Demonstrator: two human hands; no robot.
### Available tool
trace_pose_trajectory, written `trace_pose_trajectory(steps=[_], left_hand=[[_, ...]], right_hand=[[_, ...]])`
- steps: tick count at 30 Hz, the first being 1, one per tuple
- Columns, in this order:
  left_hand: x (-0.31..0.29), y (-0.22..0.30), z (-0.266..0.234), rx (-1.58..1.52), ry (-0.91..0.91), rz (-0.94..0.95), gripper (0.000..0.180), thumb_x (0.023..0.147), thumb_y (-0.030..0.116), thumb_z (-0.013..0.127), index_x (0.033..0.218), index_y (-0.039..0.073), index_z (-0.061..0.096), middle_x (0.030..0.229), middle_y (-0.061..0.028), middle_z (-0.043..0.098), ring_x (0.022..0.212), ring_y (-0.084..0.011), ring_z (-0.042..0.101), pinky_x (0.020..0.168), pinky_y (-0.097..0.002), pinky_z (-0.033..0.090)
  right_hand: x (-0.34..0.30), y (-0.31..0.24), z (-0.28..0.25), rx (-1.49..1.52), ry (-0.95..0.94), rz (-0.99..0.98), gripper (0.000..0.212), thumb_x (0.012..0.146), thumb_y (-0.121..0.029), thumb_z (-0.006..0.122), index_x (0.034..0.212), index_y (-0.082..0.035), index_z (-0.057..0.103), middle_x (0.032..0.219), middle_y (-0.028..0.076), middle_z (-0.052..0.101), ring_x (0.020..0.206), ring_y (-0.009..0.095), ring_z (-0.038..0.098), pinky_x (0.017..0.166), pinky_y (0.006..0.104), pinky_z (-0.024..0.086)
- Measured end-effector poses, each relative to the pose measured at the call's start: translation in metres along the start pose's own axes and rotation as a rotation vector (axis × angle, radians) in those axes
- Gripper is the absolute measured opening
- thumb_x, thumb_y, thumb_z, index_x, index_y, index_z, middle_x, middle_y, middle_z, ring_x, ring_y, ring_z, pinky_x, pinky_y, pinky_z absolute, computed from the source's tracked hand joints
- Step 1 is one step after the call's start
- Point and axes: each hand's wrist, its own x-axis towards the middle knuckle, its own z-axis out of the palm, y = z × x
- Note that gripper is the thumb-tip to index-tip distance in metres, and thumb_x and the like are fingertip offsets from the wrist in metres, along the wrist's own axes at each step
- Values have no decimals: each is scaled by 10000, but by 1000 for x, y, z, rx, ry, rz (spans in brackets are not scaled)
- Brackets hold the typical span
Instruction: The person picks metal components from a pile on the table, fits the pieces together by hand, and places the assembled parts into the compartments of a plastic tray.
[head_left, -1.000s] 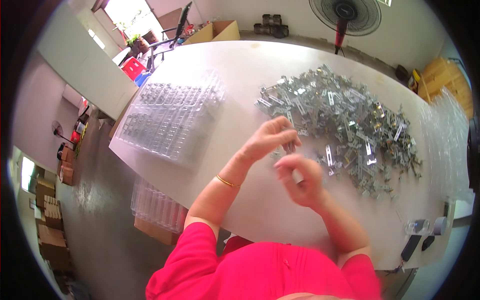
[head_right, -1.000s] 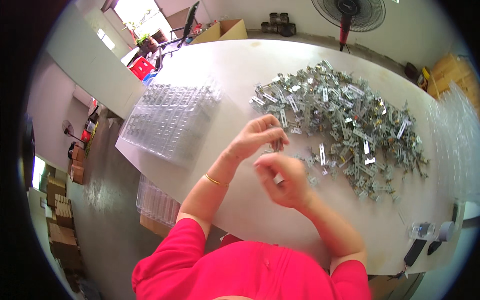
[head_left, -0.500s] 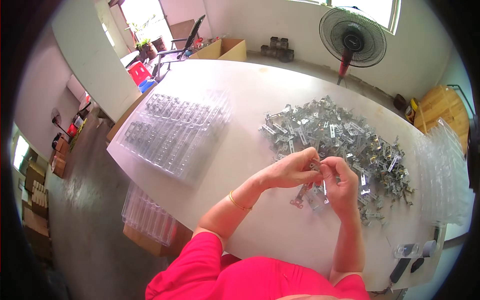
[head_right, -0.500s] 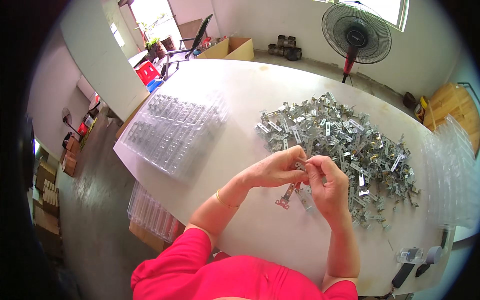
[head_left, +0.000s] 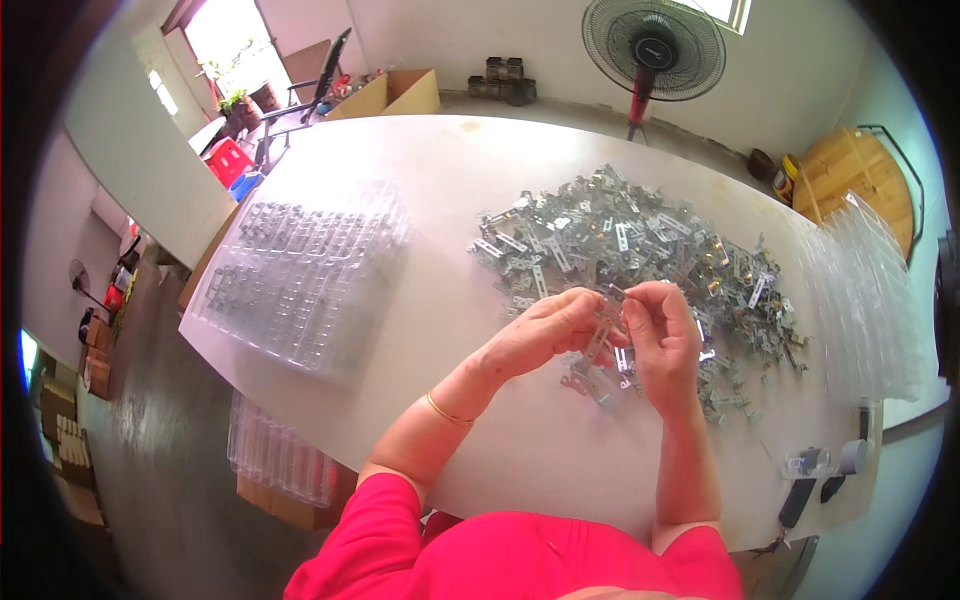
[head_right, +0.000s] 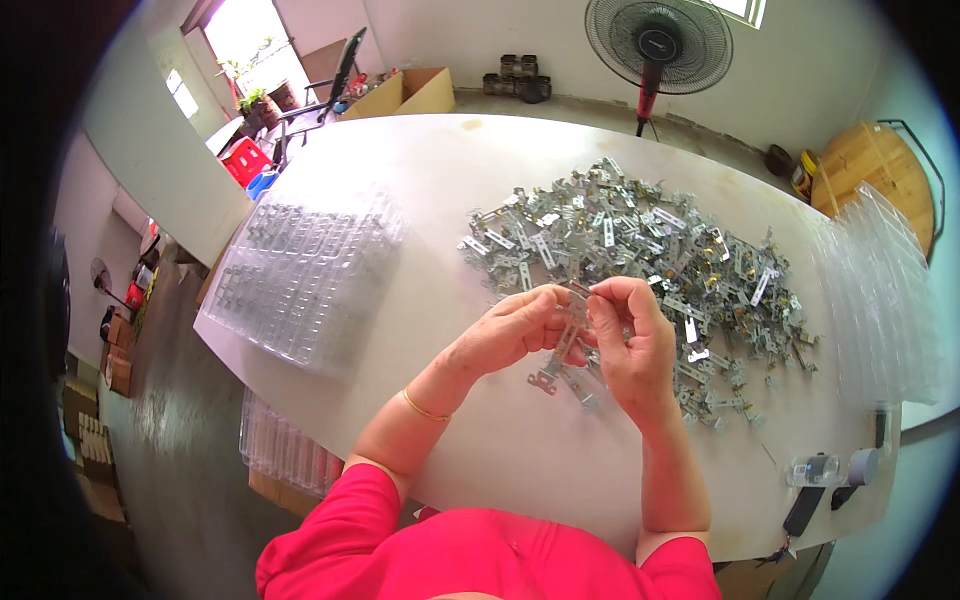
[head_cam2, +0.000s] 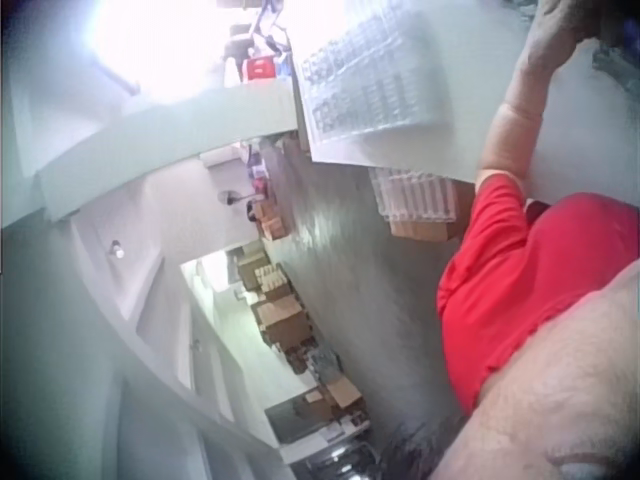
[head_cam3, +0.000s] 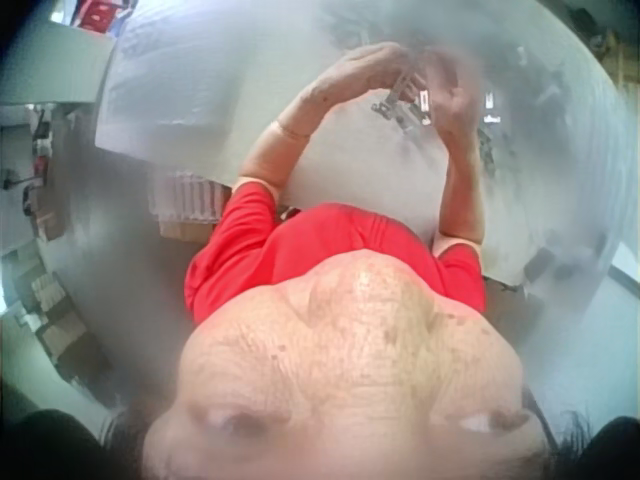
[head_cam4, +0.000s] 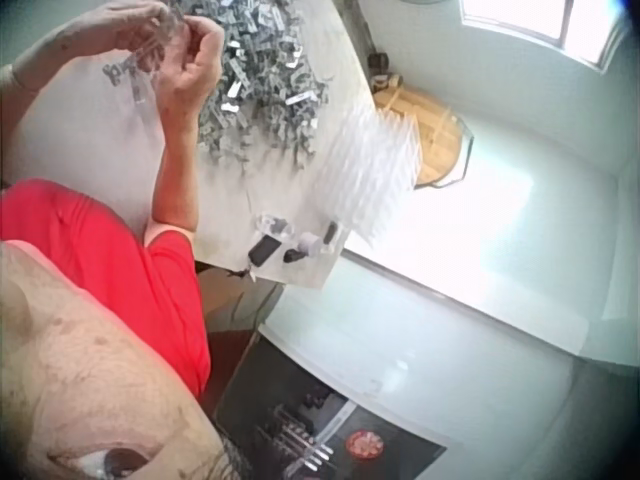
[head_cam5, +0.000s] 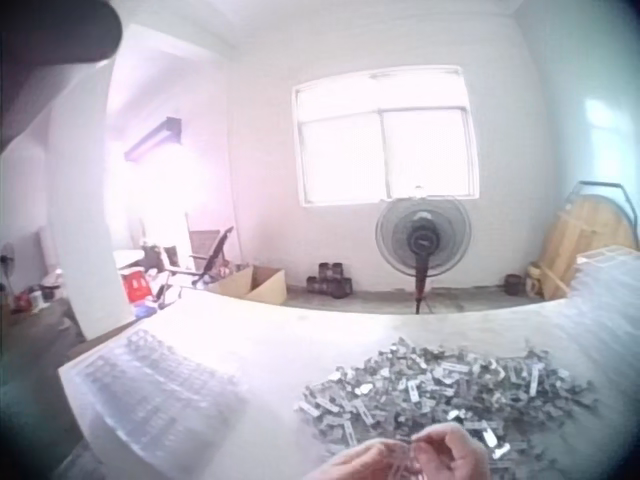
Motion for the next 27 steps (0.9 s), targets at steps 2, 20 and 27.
trace_pose_trajectory(steps=[2, 20, 27], left_hand=[[1, -3, -4, -5, -11, -51, 525, 1105, 427, 364, 1286, -29, 551, 1125, -206, 682, 928, -279, 708, 879, -419, 570], [1, -11, -4, 209, 258, 24, 347, 1087, 361, 497, 962, 51, 593, 667, 39, 374, 564, -108, 435, 500, -250, 360], [2, -11, -6, 228, 247, 34, 328, 1091, 332, 494, 958, 47, 587, 679, 40, 376, 572, -94, 414, 513, -250, 367]], right_hand=[[0, 6, 0, 87, 17, -15, 78, 1009, -54, 619, 1081, -27, 602, 866, 11, 631, 763, 63, 595, 680, 228, 496], [1, -9, -4, -189, 36, 27, 33, 947, -60, 674, 977, -51, 661, 750, 58, 658, 601, 123, 584, 566, 284, 470], [1, -14, -3, -245, 12, 24, 40, 933, -85, 680, 960, -64, 658, 786, 102, 677, 622, 222, 642, 577, 334, 496]])
